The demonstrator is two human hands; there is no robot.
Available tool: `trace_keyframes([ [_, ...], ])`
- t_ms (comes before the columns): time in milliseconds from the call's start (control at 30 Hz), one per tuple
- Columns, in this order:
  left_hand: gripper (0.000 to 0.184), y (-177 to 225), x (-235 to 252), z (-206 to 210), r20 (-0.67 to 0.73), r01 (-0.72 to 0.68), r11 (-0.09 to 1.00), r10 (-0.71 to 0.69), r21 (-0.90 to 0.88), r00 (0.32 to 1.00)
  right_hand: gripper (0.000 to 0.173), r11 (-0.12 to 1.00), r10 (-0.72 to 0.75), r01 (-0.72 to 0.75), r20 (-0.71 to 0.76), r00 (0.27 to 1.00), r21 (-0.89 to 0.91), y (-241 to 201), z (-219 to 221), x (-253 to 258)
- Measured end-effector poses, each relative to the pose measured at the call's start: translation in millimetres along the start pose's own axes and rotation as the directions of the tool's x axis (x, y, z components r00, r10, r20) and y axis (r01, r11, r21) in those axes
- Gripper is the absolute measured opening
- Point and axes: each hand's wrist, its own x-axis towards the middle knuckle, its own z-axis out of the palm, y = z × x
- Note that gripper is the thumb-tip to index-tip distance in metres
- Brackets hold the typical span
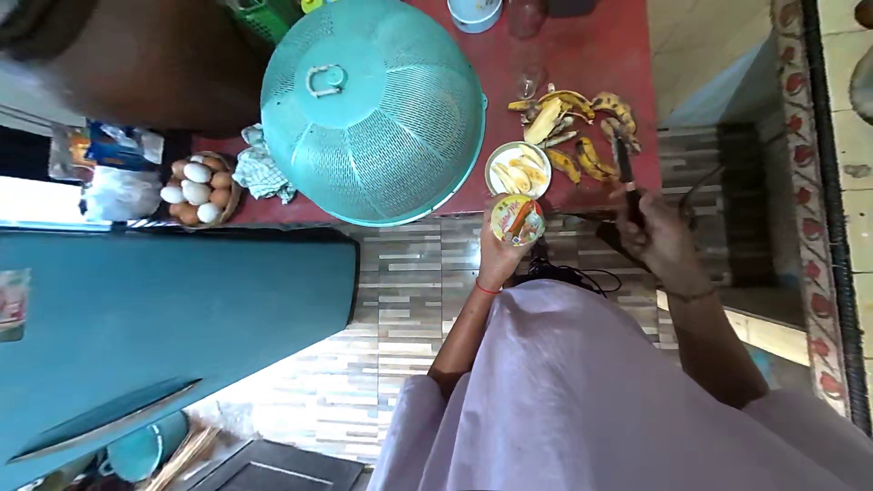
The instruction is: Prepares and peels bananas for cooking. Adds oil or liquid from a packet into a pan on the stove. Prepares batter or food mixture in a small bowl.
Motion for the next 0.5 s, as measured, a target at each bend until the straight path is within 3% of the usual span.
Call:
trace_keyframes([
  [167,0.086,2,-2,-3,-0.045,-0.023,1.0,0.022,-0.012,0.999,0.029,0.92,-0.132,0.201,0.218,0.967,-0.337,-29,43,-18],
  [333,0.081,0,-8,-10,-0.082,-0.081,0.997,0.081,0.006,0.993,0.039,0.626,-0.236,0.353,0.263,0.936,-0.695,-37,65,-20],
  [500,0.076,-1,-12,-16,-0.131,-0.083,0.995,0.09,0.062,0.987,0.035,0.353,-0.358,0.488,0.367,0.858,-0.798,-39,84,-21],
])
